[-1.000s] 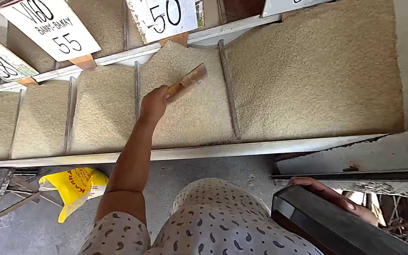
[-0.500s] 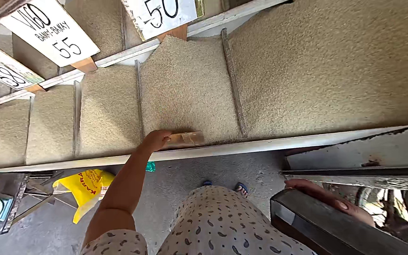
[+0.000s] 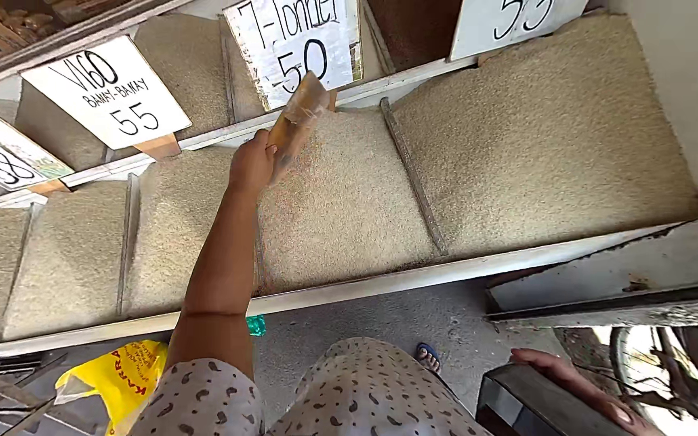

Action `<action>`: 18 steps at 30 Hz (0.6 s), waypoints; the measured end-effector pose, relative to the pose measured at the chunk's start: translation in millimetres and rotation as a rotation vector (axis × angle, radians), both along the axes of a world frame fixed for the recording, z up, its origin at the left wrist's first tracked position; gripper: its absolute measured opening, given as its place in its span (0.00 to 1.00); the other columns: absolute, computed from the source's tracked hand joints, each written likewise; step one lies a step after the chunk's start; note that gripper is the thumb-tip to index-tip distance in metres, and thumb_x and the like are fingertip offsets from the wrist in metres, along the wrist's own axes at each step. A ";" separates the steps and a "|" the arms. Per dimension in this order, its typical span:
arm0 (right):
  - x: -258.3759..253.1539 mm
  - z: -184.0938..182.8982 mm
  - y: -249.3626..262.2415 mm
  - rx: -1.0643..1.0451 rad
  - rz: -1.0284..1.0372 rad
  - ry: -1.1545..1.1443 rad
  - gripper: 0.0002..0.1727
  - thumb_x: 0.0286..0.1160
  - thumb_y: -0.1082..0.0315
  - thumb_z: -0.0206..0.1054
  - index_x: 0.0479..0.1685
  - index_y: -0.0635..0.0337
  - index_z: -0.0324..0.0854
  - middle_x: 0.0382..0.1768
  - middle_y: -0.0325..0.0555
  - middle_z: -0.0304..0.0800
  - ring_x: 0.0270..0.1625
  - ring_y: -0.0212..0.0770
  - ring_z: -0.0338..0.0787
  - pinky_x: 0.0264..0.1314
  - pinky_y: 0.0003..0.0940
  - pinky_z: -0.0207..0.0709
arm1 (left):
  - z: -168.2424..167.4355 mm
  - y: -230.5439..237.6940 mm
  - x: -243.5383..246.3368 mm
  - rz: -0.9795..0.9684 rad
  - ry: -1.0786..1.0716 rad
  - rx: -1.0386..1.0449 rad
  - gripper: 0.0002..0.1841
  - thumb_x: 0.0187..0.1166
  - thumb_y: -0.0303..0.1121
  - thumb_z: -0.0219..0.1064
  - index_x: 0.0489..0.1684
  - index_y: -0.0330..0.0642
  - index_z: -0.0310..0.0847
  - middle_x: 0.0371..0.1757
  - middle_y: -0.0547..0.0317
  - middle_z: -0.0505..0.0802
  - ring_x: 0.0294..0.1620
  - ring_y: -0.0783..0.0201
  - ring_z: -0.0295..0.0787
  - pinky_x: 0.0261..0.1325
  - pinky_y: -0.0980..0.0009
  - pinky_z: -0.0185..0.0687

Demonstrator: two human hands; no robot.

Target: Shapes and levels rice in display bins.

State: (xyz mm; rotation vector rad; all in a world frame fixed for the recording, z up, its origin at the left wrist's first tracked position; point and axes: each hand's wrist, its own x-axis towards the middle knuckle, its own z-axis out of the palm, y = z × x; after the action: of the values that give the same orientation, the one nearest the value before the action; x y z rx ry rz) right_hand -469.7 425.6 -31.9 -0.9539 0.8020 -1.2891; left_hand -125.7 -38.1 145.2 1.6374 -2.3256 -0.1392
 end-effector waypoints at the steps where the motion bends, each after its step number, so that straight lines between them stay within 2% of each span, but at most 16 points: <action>1: 5.7 0.7 2.6 0.007 -0.047 0.000 0.39 0.70 0.27 0.62 0.75 0.42 0.81 0.62 0.33 0.92 0.61 0.28 0.89 0.66 0.25 0.82 | -4.1 4.5 11.8 0.132 -0.002 0.013 0.19 0.94 0.39 0.55 0.72 0.33 0.73 0.57 0.29 0.91 0.63 0.31 0.90 0.65 0.32 0.81; 3: 13.4 2.3 3.5 0.020 -0.081 -0.008 0.37 0.71 0.29 0.62 0.75 0.41 0.82 0.61 0.32 0.93 0.61 0.27 0.90 0.65 0.24 0.82 | -27.1 9.6 39.5 0.342 -0.008 0.062 0.21 0.94 0.39 0.53 0.74 0.32 0.71 0.57 0.27 0.90 0.61 0.30 0.90 0.62 0.31 0.82; 5: 15.9 -0.3 1.7 0.025 -0.068 -0.010 0.37 0.71 0.30 0.63 0.75 0.41 0.81 0.61 0.31 0.93 0.61 0.26 0.89 0.65 0.24 0.81 | -57.8 15.0 64.7 0.461 -0.029 0.153 0.20 0.93 0.38 0.52 0.72 0.30 0.72 0.57 0.28 0.90 0.61 0.31 0.91 0.61 0.33 0.84; 8: 18.9 0.1 -2.6 0.051 -0.065 -0.003 0.37 0.69 0.31 0.65 0.73 0.43 0.82 0.61 0.33 0.92 0.62 0.27 0.89 0.66 0.24 0.80 | -102.7 25.9 88.1 0.491 -0.022 0.259 0.20 0.93 0.37 0.53 0.70 0.30 0.76 0.59 0.29 0.90 0.62 0.33 0.90 0.64 0.34 0.83; 10: 22.6 6.9 -4.4 0.072 -0.065 0.008 0.38 0.68 0.30 0.65 0.73 0.44 0.82 0.61 0.34 0.93 0.62 0.28 0.89 0.67 0.25 0.80 | -122.8 36.4 89.9 0.508 -0.018 0.289 0.19 0.92 0.38 0.54 0.70 0.34 0.77 0.57 0.32 0.92 0.61 0.35 0.91 0.62 0.35 0.84; 14: 24.7 20.0 -6.4 0.104 -0.039 0.034 0.38 0.68 0.30 0.66 0.74 0.44 0.82 0.62 0.33 0.92 0.63 0.28 0.88 0.69 0.26 0.79 | -128.7 48.3 73.4 0.551 -0.035 0.328 0.21 0.91 0.38 0.55 0.77 0.39 0.74 0.59 0.36 0.93 0.63 0.39 0.92 0.64 0.40 0.85; 16: 25.3 20.3 -5.1 0.124 -0.063 0.019 0.38 0.68 0.32 0.67 0.73 0.45 0.82 0.61 0.35 0.92 0.62 0.29 0.88 0.68 0.26 0.79 | -120.3 47.3 51.5 0.524 -0.036 0.338 0.23 0.85 0.34 0.61 0.77 0.36 0.74 0.59 0.35 0.92 0.62 0.38 0.91 0.64 0.39 0.84; 18: 23.2 16.8 -7.2 0.127 -0.053 0.018 0.38 0.66 0.31 0.68 0.73 0.45 0.82 0.60 0.34 0.92 0.61 0.28 0.88 0.66 0.25 0.79 | -107.9 41.6 20.2 0.470 -0.069 0.333 0.26 0.79 0.30 0.66 0.77 0.34 0.72 0.57 0.35 0.92 0.58 0.37 0.92 0.58 0.38 0.86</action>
State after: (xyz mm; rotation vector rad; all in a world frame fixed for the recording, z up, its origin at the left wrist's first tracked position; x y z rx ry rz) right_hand -446.5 418.4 -15.2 -0.8483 0.9182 -1.2609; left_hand -105.4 3.4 37.3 2.3353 -1.9709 -0.3876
